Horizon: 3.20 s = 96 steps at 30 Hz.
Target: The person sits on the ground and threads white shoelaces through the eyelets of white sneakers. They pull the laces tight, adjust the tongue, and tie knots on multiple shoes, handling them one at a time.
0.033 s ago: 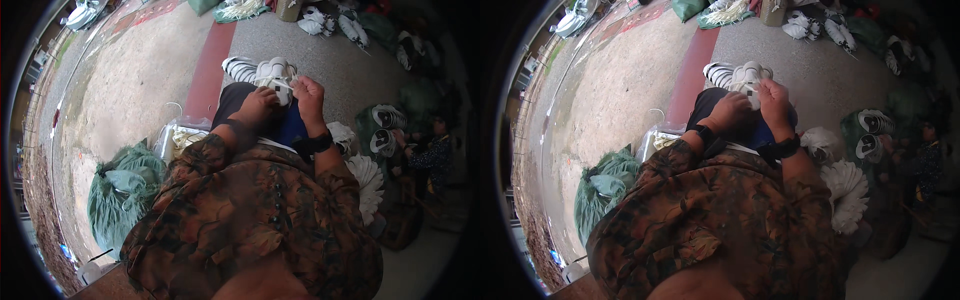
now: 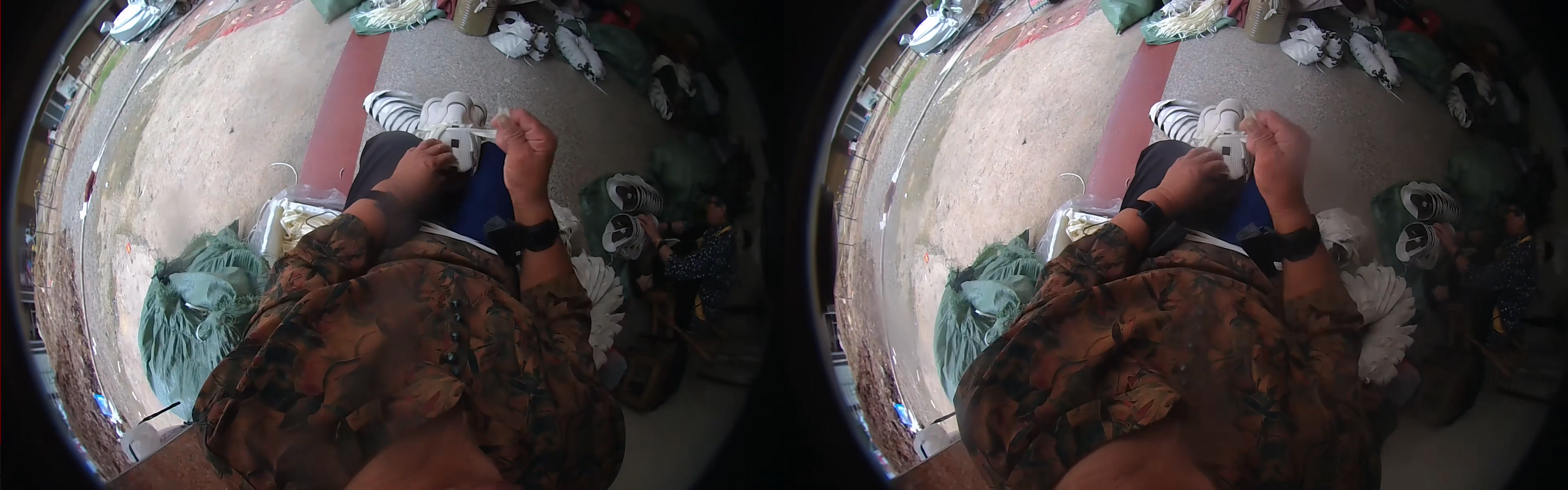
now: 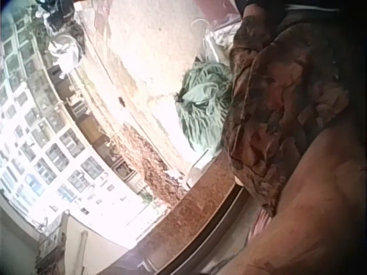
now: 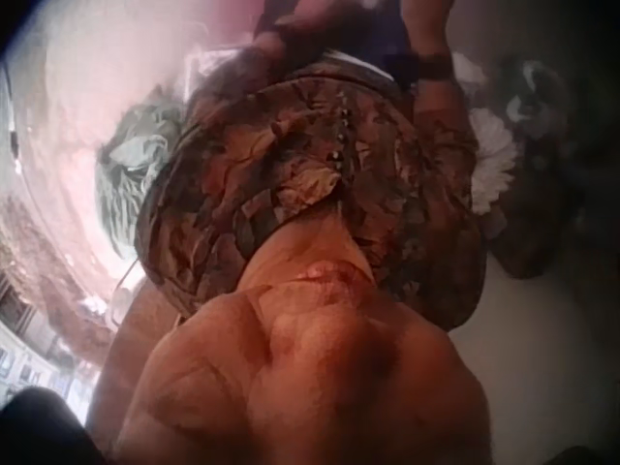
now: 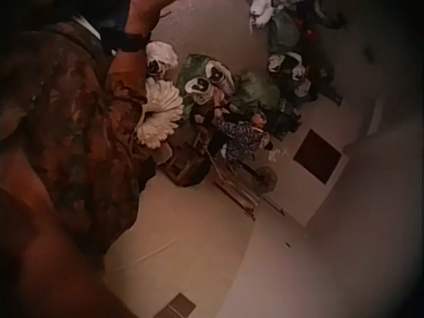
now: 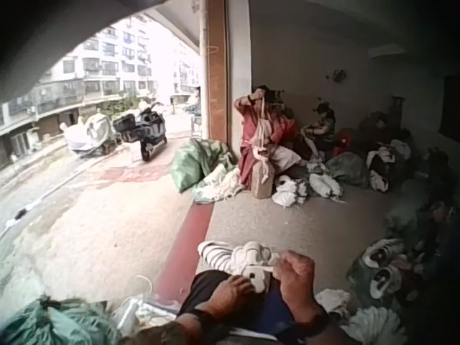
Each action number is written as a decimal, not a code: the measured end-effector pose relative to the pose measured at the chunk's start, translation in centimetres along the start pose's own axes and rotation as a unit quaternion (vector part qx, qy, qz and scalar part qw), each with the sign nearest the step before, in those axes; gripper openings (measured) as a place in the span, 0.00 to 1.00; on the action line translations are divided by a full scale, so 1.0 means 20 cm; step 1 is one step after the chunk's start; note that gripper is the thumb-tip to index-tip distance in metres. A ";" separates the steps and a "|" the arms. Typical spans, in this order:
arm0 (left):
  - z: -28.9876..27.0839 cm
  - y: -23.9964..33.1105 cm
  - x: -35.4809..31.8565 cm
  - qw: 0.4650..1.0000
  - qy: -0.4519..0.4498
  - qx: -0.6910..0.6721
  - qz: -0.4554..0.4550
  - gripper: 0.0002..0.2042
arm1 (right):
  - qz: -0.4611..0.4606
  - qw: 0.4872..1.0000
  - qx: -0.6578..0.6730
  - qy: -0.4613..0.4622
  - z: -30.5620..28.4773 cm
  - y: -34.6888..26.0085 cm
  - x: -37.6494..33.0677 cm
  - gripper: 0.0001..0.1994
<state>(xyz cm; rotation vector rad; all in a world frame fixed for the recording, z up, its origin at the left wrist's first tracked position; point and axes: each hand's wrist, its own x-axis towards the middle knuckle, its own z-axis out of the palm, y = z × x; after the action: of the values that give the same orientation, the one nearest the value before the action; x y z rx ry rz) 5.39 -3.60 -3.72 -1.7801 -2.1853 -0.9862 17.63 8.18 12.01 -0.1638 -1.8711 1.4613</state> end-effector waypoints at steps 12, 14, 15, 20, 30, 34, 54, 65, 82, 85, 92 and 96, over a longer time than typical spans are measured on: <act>-0.01 -0.07 0.07 0.940 0.088 -0.256 -0.208 0.11 | -0.244 0.923 0.253 -0.157 -0.53 -0.96 0.10 0.09; 0.01 -0.15 0.13 0.941 0.091 -0.183 -0.270 0.11 | -0.249 0.922 0.256 -0.151 -0.52 -0.94 0.08 0.11; 0.00 -0.17 0.15 0.937 0.077 -0.154 -0.303 0.11 | -0.247 0.925 0.254 -0.140 -0.54 -0.94 0.08 0.11; 0.10 -0.30 0.28 0.915 0.010 -0.109 -0.389 0.11 | -0.208 0.916 0.256 -0.229 -0.59 -0.95 0.09 0.12; 0.11 -0.30 0.34 0.845 0.005 -0.330 -0.421 0.12 | -0.171 0.909 0.315 -0.212 -0.60 -0.86 0.09 0.11; 0.17 -0.44 0.37 0.880 -0.111 -0.262 -0.379 0.15 | -0.165 0.931 0.278 -0.168 -0.67 -0.84 0.10 0.10; 0.03 0.03 0.26 0.967 -0.045 -0.247 0.036 0.16 | -0.114 0.916 0.114 -0.367 -0.05 -0.77 0.27 0.14; 0.05 0.01 0.15 0.951 -0.128 -0.275 0.052 0.23 | 0.233 0.887 -0.361 -0.170 -0.04 0.80 0.23 0.08; 0.02 -0.01 0.16 0.916 -0.090 -0.391 0.007 0.21 | 0.313 0.944 -0.024 -0.103 -0.01 1.02 0.26 0.04; 0.02 -0.02 0.15 0.909 -0.096 -0.405 -0.005 0.21 | 0.364 0.914 0.132 -0.119 -0.03 0.97 0.25 0.03; -0.02 0.02 0.17 0.899 -0.076 -0.428 -0.056 0.20 | 0.338 0.897 0.042 -0.282 -0.08 0.99 0.31 0.06; -0.03 0.02 0.19 0.916 -0.100 -0.387 -0.009 0.21 | 0.335 0.911 -0.014 -0.240 -0.05 1.04 0.29 0.10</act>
<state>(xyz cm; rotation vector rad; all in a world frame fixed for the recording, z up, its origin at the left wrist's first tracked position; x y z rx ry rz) 4.45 -0.85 -1.26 -2.2361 -2.0616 -1.9553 7.21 19.05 -3.48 -0.5474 -2.3716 2.0755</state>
